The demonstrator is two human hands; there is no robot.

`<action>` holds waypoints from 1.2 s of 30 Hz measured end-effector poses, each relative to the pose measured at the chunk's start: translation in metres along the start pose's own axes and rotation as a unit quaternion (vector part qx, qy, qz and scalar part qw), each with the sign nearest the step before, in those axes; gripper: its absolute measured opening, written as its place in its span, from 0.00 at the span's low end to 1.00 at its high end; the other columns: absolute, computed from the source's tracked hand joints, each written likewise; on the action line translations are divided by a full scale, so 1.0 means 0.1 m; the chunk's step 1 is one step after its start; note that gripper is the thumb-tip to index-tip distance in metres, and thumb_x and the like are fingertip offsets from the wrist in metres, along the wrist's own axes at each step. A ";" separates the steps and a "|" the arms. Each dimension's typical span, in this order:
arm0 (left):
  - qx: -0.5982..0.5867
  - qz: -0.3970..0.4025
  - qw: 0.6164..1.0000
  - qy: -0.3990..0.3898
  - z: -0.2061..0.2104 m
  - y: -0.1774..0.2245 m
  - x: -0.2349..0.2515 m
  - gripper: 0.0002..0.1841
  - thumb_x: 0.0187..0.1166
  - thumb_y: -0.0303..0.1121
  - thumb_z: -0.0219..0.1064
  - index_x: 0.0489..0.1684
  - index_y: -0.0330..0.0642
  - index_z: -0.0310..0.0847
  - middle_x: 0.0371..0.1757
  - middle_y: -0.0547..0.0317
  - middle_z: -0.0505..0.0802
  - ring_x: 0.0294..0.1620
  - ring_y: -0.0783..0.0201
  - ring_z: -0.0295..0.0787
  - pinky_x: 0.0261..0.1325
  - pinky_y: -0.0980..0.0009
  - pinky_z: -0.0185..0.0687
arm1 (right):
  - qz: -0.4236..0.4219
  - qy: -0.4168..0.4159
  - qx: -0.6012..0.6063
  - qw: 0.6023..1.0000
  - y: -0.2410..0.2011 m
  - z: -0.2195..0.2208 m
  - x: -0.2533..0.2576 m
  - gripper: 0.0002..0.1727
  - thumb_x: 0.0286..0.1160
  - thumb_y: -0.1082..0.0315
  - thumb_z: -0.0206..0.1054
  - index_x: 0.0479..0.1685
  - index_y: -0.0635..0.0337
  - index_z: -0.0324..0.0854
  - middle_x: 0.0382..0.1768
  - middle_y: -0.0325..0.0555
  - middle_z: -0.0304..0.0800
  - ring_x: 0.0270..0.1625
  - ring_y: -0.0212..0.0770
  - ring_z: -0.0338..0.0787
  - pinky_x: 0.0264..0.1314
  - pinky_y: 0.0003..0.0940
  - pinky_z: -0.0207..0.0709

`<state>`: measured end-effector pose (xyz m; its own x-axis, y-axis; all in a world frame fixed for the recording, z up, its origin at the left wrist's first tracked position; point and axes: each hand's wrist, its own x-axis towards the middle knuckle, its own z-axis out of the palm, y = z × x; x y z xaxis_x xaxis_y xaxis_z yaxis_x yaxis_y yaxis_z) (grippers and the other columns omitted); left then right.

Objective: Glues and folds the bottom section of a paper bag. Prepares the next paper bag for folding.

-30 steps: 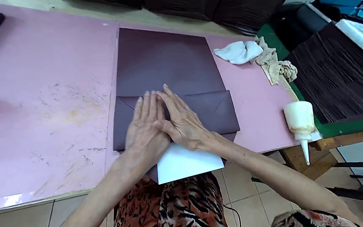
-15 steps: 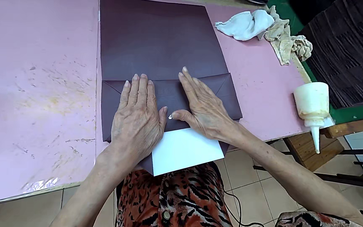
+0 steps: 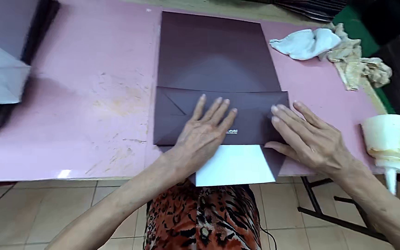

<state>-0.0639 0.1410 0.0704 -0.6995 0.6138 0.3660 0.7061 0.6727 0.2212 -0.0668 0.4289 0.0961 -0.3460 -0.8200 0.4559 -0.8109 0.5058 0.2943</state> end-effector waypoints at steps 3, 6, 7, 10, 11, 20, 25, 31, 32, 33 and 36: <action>0.002 -0.003 1.000 -0.018 -0.02 0.02 0.03 0.26 0.88 0.36 0.48 0.79 0.30 0.73 0.82 0.36 0.77 0.85 0.40 0.70 0.89 0.39 0.49 | -0.106 -0.004 0.006 0.994 0.01 -0.04 0.02 0.15 0.88 0.70 0.59 0.60 0.74 0.81 0.56 0.71 0.92 0.64 0.63 0.92 0.78 0.54 0.76; -0.002 -0.026 0.999 -0.030 -0.02 0.11 0.08 0.39 0.86 0.58 0.49 0.78 0.26 0.73 0.81 0.31 0.76 0.86 0.37 0.69 0.89 0.43 0.51 | -0.152 -0.047 -0.002 0.987 0.00 -0.12 0.12 0.14 0.84 0.77 0.52 0.52 0.74 0.84 0.45 0.69 0.94 0.51 0.63 0.96 0.65 0.53 0.85; 0.005 -0.029 0.999 -0.029 -0.01 0.13 0.10 0.43 0.83 0.63 0.51 0.77 0.24 0.73 0.81 0.29 0.76 0.85 0.36 0.69 0.89 0.44 0.53 | -0.159 -0.061 -0.004 0.985 -0.01 -0.14 0.16 0.15 0.84 0.77 0.52 0.50 0.74 0.85 0.42 0.69 0.94 0.48 0.63 0.97 0.62 0.53 0.87; 0.019 -0.032 0.999 -0.020 0.06 0.15 0.12 0.53 0.75 0.71 0.54 0.78 0.21 0.69 0.79 0.24 0.76 0.84 0.32 0.69 0.88 0.44 0.55 | -0.191 -0.076 -0.027 0.978 -0.05 -0.21 0.26 0.16 0.84 0.75 0.51 0.48 0.75 0.85 0.38 0.69 0.94 0.43 0.63 0.97 0.57 0.53 0.88; 0.020 -0.035 0.999 -0.020 0.06 0.15 0.13 0.54 0.74 0.72 0.54 0.79 0.20 0.68 0.79 0.22 0.75 0.84 0.32 0.69 0.88 0.44 0.55 | -0.200 -0.072 -0.039 0.976 -0.06 -0.25 0.29 0.16 0.84 0.76 0.50 0.48 0.75 0.85 0.37 0.69 0.94 0.42 0.63 0.97 0.56 0.53 0.88; -0.011 -0.050 0.996 0.068 -0.41 0.01 0.27 0.21 0.86 0.25 0.53 0.75 0.22 0.72 0.70 0.26 0.85 0.74 0.32 0.82 0.79 0.44 0.71 | -0.088 0.066 -0.001 0.994 -0.51 -0.39 0.54 0.19 0.90 0.55 0.59 0.54 0.67 0.79 0.49 0.57 0.92 0.59 0.49 0.93 0.74 0.44 0.78; 0.017 -0.109 0.956 0.273 -0.97 -0.29 0.08 0.19 0.91 0.31 0.51 0.57 0.23 0.84 0.28 0.46 0.90 0.28 0.68 0.83 0.37 0.73 0.75 | 0.035 -0.061 0.110 0.991 -0.92 0.12 0.53 0.27 0.89 0.57 0.57 0.71 0.74 0.78 0.68 0.76 0.83 0.72 0.69 0.84 0.76 0.64 0.73; -0.006 -0.319 0.798 0.512 -1.11 -1.13 -0.50 0.22 0.93 0.43 0.49 0.35 0.34 0.78 0.27 0.66 0.83 0.31 0.78 0.85 0.42 0.73 0.84 | 0.119 0.012 0.172 0.978 -0.80 -0.01 0.58 0.16 0.85 0.71 0.55 0.51 0.70 0.89 0.51 0.60 0.96 0.61 0.53 0.95 0.68 0.38 0.84; -0.044 -0.316 0.776 0.544 -1.09 -1.23 -0.60 0.20 0.93 0.42 0.50 0.38 0.34 0.78 0.29 0.64 0.86 0.34 0.74 0.89 0.46 0.68 0.87 | 0.125 0.020 0.180 0.976 -0.74 -0.08 0.59 0.16 0.86 0.70 0.55 0.50 0.70 0.89 0.50 0.58 0.96 0.62 0.50 0.95 0.69 0.34 0.83; -0.078 -0.315 0.755 0.570 -1.05 -1.27 -0.68 0.19 0.93 0.40 0.50 0.40 0.34 0.78 0.32 0.63 0.88 0.38 0.72 0.91 0.50 0.66 0.88 | 0.127 0.032 0.182 0.974 -0.69 -0.15 0.59 0.16 0.87 0.69 0.55 0.50 0.70 0.89 0.50 0.58 0.97 0.62 0.47 0.94 0.69 0.31 0.82; -0.158 -0.327 0.694 0.621 -0.91 -1.11 -0.80 0.19 0.94 0.38 0.47 0.55 0.30 0.77 0.45 0.59 0.90 0.51 0.69 0.91 0.63 0.64 0.85 | 0.124 0.085 0.182 0.972 -0.58 -0.32 0.60 0.17 0.91 0.69 0.54 0.53 0.73 0.86 0.50 0.60 0.96 0.64 0.40 0.93 0.71 0.22 0.77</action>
<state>-0.0765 -0.0209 0.0990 -0.3860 -0.7428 0.5471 0.4085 0.3940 0.8233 -0.0254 0.3589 0.1329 -0.4947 -0.6130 0.6161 -0.8364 0.5285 -0.1457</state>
